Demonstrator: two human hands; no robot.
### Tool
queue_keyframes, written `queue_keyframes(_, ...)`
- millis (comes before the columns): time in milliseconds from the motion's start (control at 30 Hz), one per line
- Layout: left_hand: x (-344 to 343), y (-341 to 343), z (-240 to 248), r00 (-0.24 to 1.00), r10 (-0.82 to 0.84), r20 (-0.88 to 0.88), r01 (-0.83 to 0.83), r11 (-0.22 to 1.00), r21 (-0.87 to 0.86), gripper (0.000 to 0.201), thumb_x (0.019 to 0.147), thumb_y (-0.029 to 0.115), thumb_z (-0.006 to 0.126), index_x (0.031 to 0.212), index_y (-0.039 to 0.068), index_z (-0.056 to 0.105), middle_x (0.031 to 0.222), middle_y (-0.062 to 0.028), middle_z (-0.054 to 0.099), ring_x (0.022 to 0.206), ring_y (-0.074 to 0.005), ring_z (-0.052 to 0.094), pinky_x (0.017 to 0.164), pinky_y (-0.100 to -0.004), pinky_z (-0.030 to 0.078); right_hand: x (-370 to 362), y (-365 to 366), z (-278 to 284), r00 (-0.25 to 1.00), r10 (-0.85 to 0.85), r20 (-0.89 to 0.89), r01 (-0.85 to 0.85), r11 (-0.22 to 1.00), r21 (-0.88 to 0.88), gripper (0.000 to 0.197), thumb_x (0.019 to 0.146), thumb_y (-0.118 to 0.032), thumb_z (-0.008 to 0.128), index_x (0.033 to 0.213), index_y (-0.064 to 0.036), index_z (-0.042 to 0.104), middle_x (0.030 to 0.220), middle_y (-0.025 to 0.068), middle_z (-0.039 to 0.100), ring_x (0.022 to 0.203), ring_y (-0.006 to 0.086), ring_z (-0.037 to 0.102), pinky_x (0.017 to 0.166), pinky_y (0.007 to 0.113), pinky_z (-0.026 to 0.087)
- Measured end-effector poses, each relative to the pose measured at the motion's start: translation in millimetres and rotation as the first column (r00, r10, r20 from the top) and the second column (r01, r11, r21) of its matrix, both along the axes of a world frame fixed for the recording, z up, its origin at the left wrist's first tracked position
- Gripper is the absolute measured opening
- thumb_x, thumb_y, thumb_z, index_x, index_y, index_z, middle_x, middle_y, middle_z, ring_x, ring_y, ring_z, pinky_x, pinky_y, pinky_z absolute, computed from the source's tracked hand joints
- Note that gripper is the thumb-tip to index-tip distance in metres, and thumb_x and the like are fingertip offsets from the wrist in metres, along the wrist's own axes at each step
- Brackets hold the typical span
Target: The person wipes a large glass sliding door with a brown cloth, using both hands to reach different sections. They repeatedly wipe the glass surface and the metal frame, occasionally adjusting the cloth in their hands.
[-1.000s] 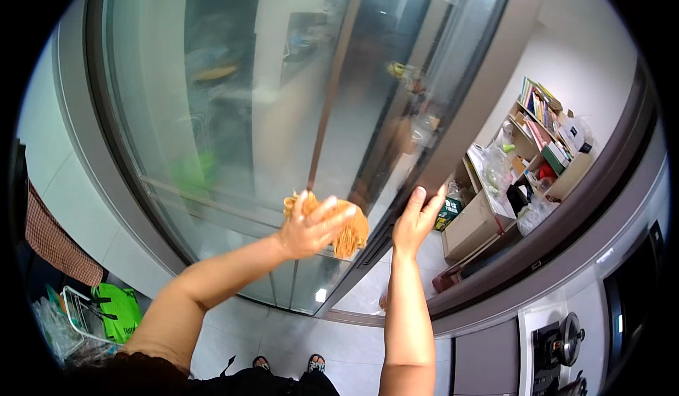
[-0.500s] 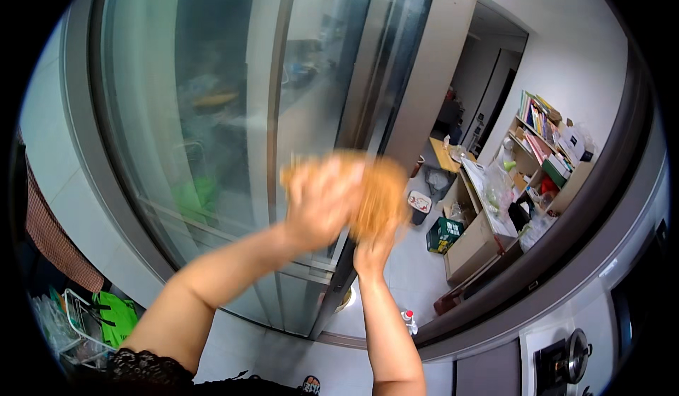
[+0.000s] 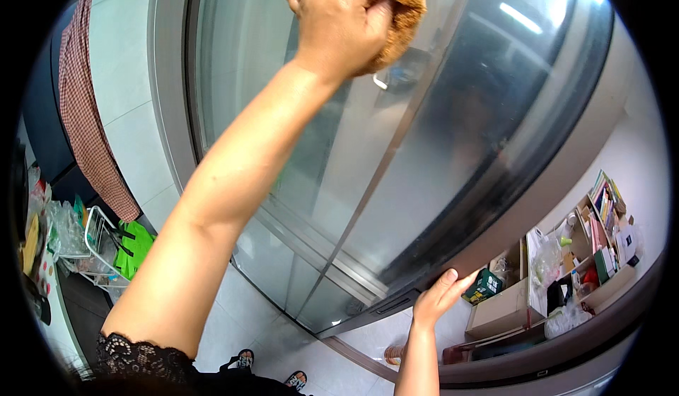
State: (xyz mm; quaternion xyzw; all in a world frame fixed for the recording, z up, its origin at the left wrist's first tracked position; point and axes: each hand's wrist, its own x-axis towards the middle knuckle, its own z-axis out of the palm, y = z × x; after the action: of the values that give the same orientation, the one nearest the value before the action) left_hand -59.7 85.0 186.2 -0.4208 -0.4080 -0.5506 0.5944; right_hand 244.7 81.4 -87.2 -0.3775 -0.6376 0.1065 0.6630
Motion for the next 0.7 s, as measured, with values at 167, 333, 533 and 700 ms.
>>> queue_keyframes(167, 37, -15, -199, 0.862, -0.499, 0.087, 0.506, 0.847, -0.161, 0.046, 0.074, 0.041, 0.071, 0.105, 0.007, 0.069, 0.131, -0.0110, 0.058, 0.123, -0.0321, 0.044, 0.098, -0.0502, 0.030, -8, 2, -4, 0.996, -0.069, -0.064, 0.066, 0.997, -0.036, 0.062, 0.105, -0.034, 0.039, 0.146, 0.0099, 0.024, 0.146, 0.0256, 0.034, 0.133, 0.0321, 0.037, 0.111, 0.039, 0.028)
queue_keyframes(333, 4, -44, -357, 0.913, -0.373, -0.163, 0.238, 0.814, -0.531, 0.019, 0.080, 0.023, 0.065, 0.099, 0.021, 0.068, 0.134, -0.0018, 0.057, 0.124, -0.0275, 0.044, 0.097, -0.0471, 0.031, -27, 0, 11, 0.988, -0.146, -0.053, 0.146, 0.989, 0.000, 0.059, 0.105, -0.036, 0.038, 0.143, 0.0081, 0.031, 0.144, 0.0221, 0.039, 0.130, 0.0284, 0.040, 0.110, 0.037, 0.028)
queue_keyframes(533, -100, -3, -141, 0.986, -0.163, -0.033, 0.158, 0.979, -0.133, 0.039, 0.083, 0.023, 0.065, 0.115, 0.003, 0.063, 0.134, -0.0189, 0.055, 0.126, -0.0396, 0.041, 0.101, -0.0512, 0.031, -10, 0, 6, 0.990, -0.082, -0.111, 0.086, 0.996, 0.028, 0.059, 0.104, -0.034, 0.043, 0.140, 0.0115, 0.033, 0.139, 0.0235, 0.042, 0.125, 0.0288, 0.045, 0.106, 0.037, 0.034)
queue_keyframes(700, -126, -15, 14, 0.972, -0.002, 0.234, 0.001, 1.000, 0.008, 0.023, 0.078, 0.014, 0.056, 0.094, 0.000, 0.064, 0.118, -0.0172, 0.056, 0.117, -0.0376, 0.044, 0.095, -0.0551, 0.032, -8, -4, 0, 0.993, -0.077, -0.093, 0.076, 0.997, -0.016, 0.058, 0.105, -0.035, 0.041, 0.143, 0.0073, 0.032, 0.144, 0.0197, 0.039, 0.130, 0.0263, 0.041, 0.109, 0.036, 0.030)
